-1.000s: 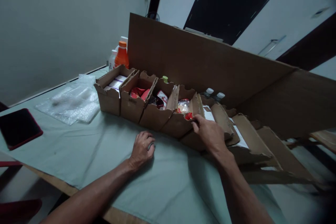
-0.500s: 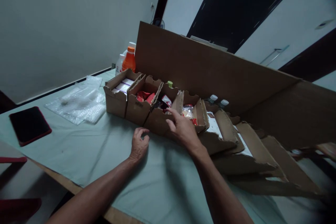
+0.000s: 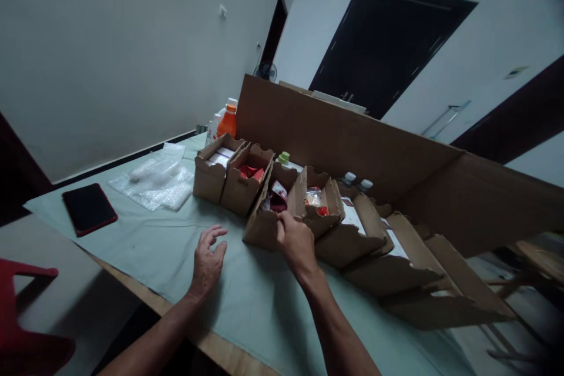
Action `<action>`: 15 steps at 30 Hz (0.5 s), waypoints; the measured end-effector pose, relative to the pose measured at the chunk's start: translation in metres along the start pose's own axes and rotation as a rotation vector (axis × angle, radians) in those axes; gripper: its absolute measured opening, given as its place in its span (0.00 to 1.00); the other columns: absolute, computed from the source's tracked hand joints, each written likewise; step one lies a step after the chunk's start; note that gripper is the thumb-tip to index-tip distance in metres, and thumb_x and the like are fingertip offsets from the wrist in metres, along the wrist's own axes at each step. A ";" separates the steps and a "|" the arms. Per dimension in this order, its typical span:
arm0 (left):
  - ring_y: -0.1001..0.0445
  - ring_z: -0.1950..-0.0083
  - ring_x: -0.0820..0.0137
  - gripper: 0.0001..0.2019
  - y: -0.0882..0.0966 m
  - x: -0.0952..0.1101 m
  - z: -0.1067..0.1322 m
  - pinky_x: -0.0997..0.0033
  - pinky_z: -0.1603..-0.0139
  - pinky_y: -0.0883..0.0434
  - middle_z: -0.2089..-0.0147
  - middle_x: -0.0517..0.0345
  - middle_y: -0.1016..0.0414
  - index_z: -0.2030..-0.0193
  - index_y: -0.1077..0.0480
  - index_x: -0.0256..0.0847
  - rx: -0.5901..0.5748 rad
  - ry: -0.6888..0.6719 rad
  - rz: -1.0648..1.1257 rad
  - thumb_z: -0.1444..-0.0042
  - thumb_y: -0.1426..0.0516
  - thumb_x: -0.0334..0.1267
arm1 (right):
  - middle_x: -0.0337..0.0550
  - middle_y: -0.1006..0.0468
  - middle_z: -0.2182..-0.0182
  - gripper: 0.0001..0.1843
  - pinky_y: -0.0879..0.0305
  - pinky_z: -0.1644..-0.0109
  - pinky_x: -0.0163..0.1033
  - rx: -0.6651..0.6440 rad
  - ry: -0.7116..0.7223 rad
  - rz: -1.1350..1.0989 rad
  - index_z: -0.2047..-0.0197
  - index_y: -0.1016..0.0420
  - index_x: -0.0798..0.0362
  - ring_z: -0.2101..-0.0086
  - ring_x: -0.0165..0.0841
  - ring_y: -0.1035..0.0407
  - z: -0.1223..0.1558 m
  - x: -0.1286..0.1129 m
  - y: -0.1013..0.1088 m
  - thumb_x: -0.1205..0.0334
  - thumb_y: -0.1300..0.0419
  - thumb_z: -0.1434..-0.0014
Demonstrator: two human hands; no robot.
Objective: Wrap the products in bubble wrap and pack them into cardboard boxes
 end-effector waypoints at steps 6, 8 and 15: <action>0.26 0.47 0.57 0.20 0.045 -0.023 0.019 0.53 0.44 0.30 0.43 0.47 0.27 0.50 0.27 0.42 -0.016 0.179 0.000 0.49 0.42 0.46 | 0.40 0.18 0.73 0.13 0.37 0.71 0.34 0.117 0.280 -0.268 0.60 0.24 0.50 0.73 0.35 0.22 0.122 0.011 0.007 0.67 0.50 0.34; 0.26 0.48 0.58 0.23 0.050 -0.023 0.026 0.53 0.44 0.30 0.43 0.47 0.27 0.47 0.29 0.42 -0.046 0.205 -0.014 0.49 0.41 0.47 | 0.40 0.18 0.73 0.13 0.33 0.69 0.33 0.169 0.369 -0.367 0.59 0.23 0.49 0.74 0.33 0.23 0.158 0.029 0.016 0.66 0.50 0.34; 0.30 0.38 0.55 0.28 0.021 0.009 0.049 0.52 0.38 0.33 0.35 0.46 0.32 0.36 0.36 0.43 -0.326 0.037 0.002 0.44 0.41 0.43 | 0.45 0.17 0.53 0.20 0.24 0.61 0.36 0.355 -0.261 -0.463 0.48 0.23 0.45 0.58 0.40 0.20 0.228 0.176 0.028 0.48 0.43 0.39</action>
Point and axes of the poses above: each hand's wrist, its own z-axis away from the middle knuckle, its own y-axis out of the back of the hand, x = y × z, the point moved 10 cm from there along -z, towards the middle knuckle
